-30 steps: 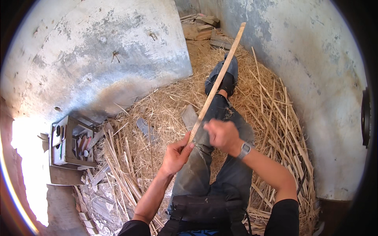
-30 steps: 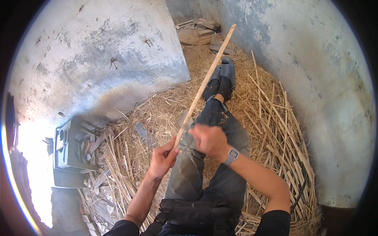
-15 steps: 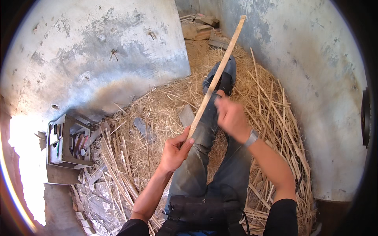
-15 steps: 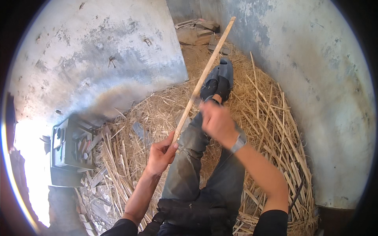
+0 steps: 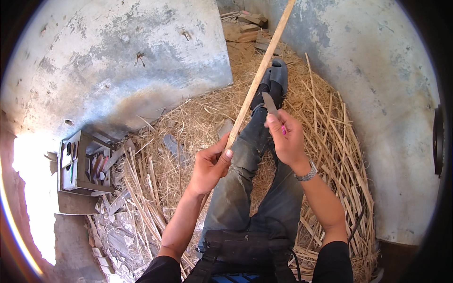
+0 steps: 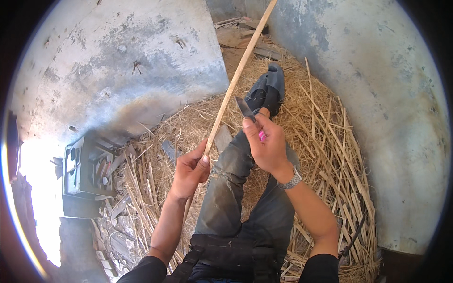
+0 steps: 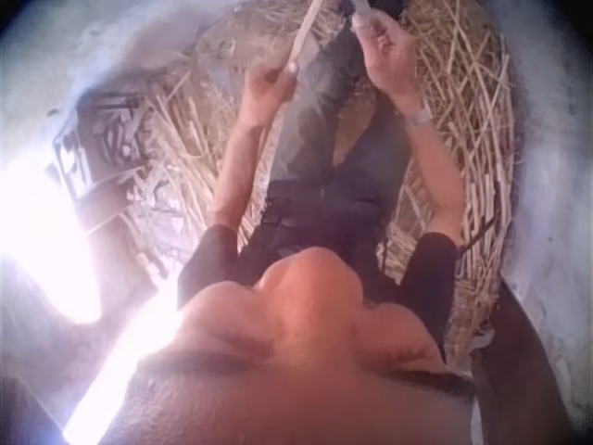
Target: The person whittles a long thin piece of wood using a small knife, repeatedly scraping the blade along the surface to smooth or shape it.
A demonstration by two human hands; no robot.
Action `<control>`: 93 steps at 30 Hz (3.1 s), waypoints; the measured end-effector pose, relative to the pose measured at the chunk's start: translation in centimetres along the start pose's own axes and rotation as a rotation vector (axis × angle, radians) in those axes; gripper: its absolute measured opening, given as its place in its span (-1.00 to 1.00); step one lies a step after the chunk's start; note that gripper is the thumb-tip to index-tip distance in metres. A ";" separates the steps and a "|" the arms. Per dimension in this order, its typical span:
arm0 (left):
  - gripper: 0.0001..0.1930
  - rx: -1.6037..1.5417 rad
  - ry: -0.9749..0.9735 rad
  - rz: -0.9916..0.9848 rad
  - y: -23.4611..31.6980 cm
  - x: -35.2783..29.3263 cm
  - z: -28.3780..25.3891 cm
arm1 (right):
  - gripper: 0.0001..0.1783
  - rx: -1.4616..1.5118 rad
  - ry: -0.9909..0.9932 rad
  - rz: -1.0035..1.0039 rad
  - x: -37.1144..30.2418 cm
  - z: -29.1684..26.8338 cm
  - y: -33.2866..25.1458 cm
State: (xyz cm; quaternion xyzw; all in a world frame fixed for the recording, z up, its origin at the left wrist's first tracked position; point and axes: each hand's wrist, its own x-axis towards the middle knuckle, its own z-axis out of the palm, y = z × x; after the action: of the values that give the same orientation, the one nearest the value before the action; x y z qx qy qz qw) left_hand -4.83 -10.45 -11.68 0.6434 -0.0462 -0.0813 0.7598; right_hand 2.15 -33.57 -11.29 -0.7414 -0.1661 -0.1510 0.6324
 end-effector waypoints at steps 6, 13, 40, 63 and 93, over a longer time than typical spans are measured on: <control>-0.51 -0.139 -0.090 -0.092 0.1 -0.5 -0.4 | -0.52 0.001 -0.078 0.078 -0.1 1.3 -2.3; -0.51 -0.033 -0.075 -0.150 0.2 -1.6 -0.6 | -0.61 0.023 -0.026 0.034 1.4 1.8 -1.8; -0.53 -0.012 -0.214 -0.383 -8.2 -14.7 -14.7 | -0.52 0.326 0.330 0.417 6.2 -5.0 3.5; -0.51 -0.174 -0.030 -0.685 -13.0 -9.4 -5.2 | -0.55 -0.667 -0.478 0.113 -14.7 5.6 9.2; -0.51 0.411 -0.056 -0.511 -11.3 -22.7 -11.6 | -0.45 -1.035 -0.423 0.240 -7.3 -0.1 13.7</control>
State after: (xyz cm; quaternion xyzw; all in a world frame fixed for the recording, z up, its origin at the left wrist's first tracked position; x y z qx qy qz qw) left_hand -25.82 3.16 -24.03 0.7716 0.0803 -0.2763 0.5673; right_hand 1.59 -36.09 -26.61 -0.9822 -0.1082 0.0118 0.1528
